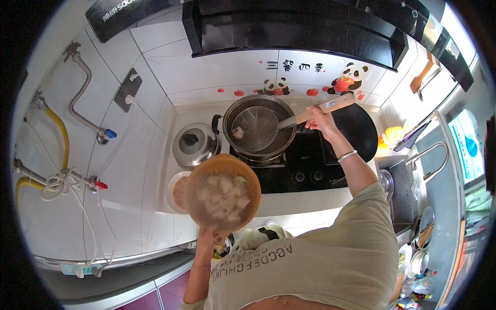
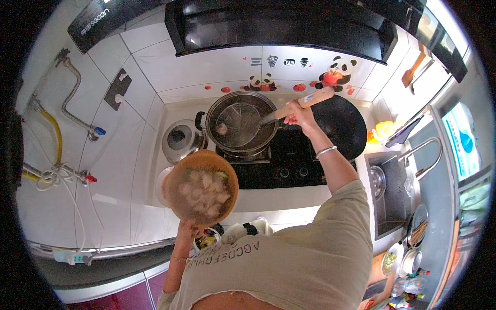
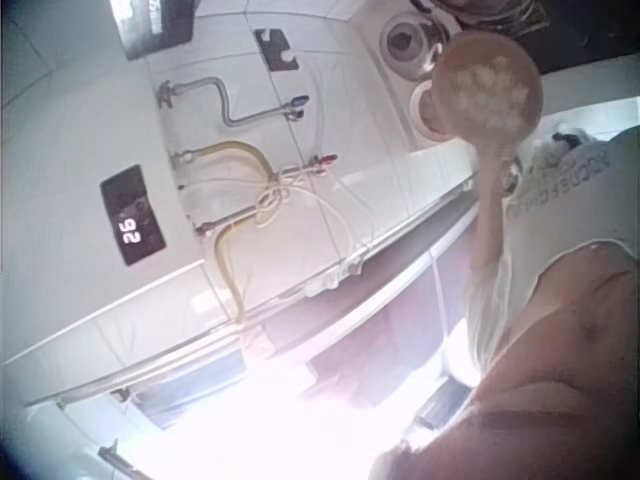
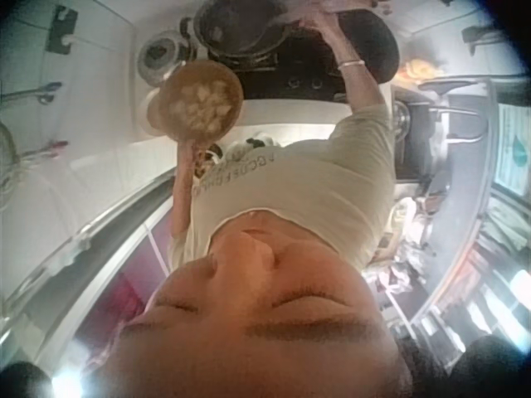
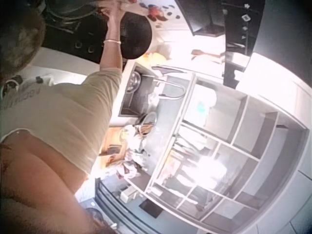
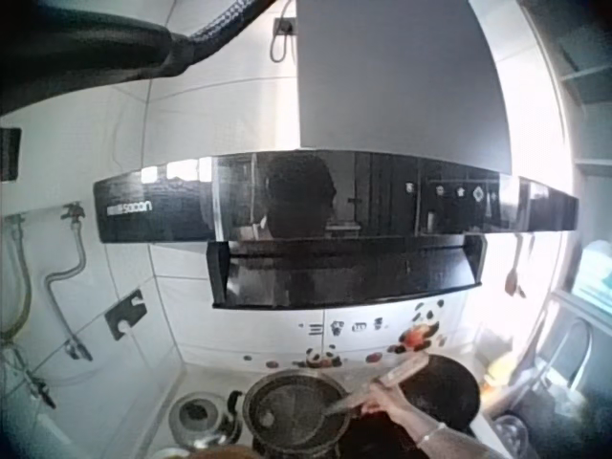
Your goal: The person uses a mesh skimmer to scoop pieces of meat from a pot of water and places them into a colander. The person then moves the colander to a sink and rinses the meat with water while handling the pieces by hand.
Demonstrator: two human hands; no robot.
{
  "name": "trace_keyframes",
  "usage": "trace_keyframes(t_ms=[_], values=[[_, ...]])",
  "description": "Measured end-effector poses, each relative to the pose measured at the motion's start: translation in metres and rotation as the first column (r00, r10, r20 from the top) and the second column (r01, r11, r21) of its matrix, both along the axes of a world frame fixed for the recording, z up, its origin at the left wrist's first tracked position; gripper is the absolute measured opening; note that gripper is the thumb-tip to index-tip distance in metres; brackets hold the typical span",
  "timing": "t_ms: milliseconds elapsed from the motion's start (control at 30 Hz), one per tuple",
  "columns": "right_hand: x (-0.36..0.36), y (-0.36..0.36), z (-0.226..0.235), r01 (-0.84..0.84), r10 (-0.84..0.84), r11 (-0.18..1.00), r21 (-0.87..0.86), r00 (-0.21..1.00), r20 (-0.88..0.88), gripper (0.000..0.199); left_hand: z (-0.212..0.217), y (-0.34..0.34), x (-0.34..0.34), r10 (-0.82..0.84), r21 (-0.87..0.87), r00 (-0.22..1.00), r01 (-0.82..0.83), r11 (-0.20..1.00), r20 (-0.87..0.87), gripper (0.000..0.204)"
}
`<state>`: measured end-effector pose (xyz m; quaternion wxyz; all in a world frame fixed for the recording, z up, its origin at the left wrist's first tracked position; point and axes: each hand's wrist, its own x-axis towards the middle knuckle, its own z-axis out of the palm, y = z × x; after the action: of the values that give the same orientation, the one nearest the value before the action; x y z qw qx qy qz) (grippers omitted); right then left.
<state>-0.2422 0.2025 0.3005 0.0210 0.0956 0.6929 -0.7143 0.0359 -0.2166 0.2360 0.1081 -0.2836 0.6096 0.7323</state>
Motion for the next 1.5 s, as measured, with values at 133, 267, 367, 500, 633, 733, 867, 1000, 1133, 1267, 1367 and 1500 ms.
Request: trace_keyframes(t_ms=[133,267,367,500,633,733,867,1000,1133,1267,1367,1500], values=[[0.016,0.003,0.033,0.048,-0.046,0.998,0.029,0.998,-0.052,0.027,0.001,-0.001,-0.01,-0.08,0.117,0.997,0.08,0.99,-0.007,0.035],[0.035,0.004,0.068,0.043,-0.037,0.998,0.041,0.99,-0.136,0.028,0.0,0.0,-0.023,-0.114,0.081,0.992,0.118,0.99,-0.052,0.035],[0.057,-0.002,0.101,0.027,-0.019,0.999,0.04,0.979,-0.204,0.029,-0.015,-0.01,-0.029,-0.189,0.104,0.981,0.194,0.976,-0.054,0.036],[0.092,-0.012,0.129,-0.062,0.087,0.995,0.083,0.938,-0.337,0.027,-0.02,-0.009,-0.038,-0.187,0.072,0.98,0.192,0.979,-0.062,0.036],[0.145,-0.049,0.143,-0.191,0.275,0.954,0.233,0.867,-0.417,0.023,-0.034,-0.014,-0.042,-0.158,0.161,0.98,0.177,0.971,-0.125,0.036],[0.181,-0.069,0.13,-0.239,0.424,0.882,0.406,0.778,-0.463,0.018,-0.026,-0.018,-0.044,-0.191,0.105,0.979,0.198,0.975,-0.076,0.039],[0.208,-0.093,0.147,-0.089,0.617,0.733,0.675,0.506,-0.603,0.025,-0.022,-0.024,-0.044,-0.212,0.081,0.976,0.215,0.973,-0.045,0.044],[0.226,-0.1,0.15,-0.054,0.627,0.71,0.702,0.501,-0.596,0.027,-0.011,-0.029,-0.036,-0.234,0.103,0.97,0.239,0.965,-0.06,0.045],[0.236,-0.097,0.137,-0.075,0.312,0.909,0.409,0.773,-0.552,0.02,-0.002,-0.032,-0.031,-0.223,0.079,0.974,0.225,0.971,-0.027,0.046],[0.235,-0.079,0.119,0.083,-0.045,0.994,0.064,0.888,-0.458,0.022,-0.006,-0.033,-0.026,-0.2,0.072,0.98,0.201,0.977,-0.014,0.038],[0.244,-0.069,0.104,0.186,-0.234,0.968,-0.167,0.912,-0.337,0.022,0.002,-0.034,-0.017,-0.197,0.1,0.98,0.198,0.975,-0.019,0.033],[0.254,-0.057,0.09,0.322,-0.404,0.884,-0.339,0.891,-0.206,0.023,0.008,-0.035,-0.008,-0.238,0.066,0.97,0.236,0.97,0.038,0.031]])
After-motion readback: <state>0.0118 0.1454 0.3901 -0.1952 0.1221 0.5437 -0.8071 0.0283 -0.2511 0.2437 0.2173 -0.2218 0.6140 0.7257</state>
